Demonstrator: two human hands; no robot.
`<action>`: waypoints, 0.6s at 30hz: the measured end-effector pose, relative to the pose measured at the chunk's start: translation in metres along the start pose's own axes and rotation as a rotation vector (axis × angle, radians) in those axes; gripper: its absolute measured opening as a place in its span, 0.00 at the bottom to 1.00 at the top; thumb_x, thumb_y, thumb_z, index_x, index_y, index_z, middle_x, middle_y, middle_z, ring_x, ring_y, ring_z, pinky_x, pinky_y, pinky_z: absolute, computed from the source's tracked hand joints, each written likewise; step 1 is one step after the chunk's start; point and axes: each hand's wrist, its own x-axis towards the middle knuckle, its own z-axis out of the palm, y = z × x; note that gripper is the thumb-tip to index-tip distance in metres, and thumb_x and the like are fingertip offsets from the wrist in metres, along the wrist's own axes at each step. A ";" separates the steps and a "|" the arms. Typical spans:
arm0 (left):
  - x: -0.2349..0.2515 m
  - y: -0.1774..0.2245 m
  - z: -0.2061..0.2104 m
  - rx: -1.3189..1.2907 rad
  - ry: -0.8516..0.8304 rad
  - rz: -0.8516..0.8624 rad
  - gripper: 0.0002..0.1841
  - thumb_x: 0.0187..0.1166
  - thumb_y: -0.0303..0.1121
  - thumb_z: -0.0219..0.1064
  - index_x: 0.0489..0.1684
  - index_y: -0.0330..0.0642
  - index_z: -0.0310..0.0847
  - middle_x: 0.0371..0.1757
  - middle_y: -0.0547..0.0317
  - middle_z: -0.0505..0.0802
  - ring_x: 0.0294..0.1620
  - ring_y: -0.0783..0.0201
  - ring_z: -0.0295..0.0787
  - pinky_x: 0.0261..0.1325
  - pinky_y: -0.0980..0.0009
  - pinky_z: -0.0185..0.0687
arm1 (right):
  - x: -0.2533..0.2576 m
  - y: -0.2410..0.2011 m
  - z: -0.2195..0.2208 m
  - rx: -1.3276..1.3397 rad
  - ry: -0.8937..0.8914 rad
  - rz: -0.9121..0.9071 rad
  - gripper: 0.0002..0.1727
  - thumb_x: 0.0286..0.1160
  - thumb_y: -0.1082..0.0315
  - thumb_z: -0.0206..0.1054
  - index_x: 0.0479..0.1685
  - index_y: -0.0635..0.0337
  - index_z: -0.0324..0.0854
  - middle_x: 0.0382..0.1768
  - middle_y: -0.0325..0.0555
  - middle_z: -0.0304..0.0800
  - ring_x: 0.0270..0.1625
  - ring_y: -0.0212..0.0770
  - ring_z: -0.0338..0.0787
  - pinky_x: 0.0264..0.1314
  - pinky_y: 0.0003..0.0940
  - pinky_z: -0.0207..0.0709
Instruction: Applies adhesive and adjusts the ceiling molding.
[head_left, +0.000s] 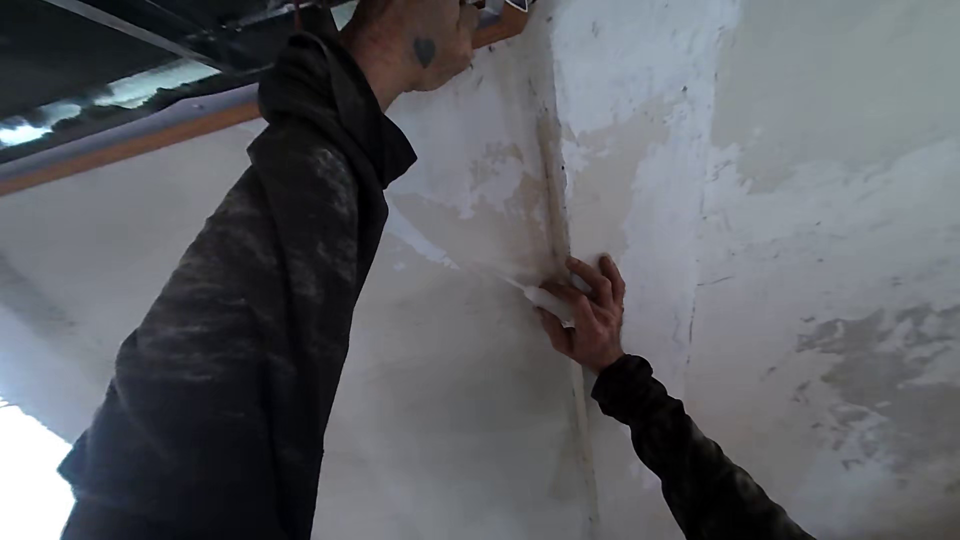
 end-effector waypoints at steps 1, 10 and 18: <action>-0.001 0.001 0.000 0.007 -0.005 -0.001 0.15 0.89 0.32 0.54 0.40 0.31 0.84 0.36 0.40 0.88 0.41 0.45 0.86 0.47 0.45 0.76 | 0.000 0.000 0.000 0.000 -0.001 0.001 0.17 0.80 0.49 0.68 0.49 0.54 0.86 0.56 0.45 0.94 0.79 0.49 0.80 0.95 0.55 0.44; 0.001 0.002 -0.003 -0.019 -0.017 -0.025 0.14 0.89 0.30 0.56 0.57 0.32 0.85 0.49 0.35 0.91 0.54 0.41 0.89 0.60 0.41 0.78 | 0.000 0.000 -0.001 -0.002 -0.017 0.003 0.18 0.79 0.49 0.69 0.51 0.53 0.86 0.59 0.46 0.93 0.79 0.48 0.79 0.95 0.56 0.44; 0.003 -0.009 -0.001 -0.120 -0.040 0.051 0.20 0.89 0.29 0.52 0.74 0.45 0.81 0.65 0.47 0.90 0.66 0.53 0.87 0.74 0.53 0.75 | 0.001 -0.001 -0.001 -0.017 -0.012 0.010 0.17 0.80 0.49 0.68 0.52 0.52 0.87 0.54 0.45 0.95 0.77 0.49 0.81 0.94 0.55 0.46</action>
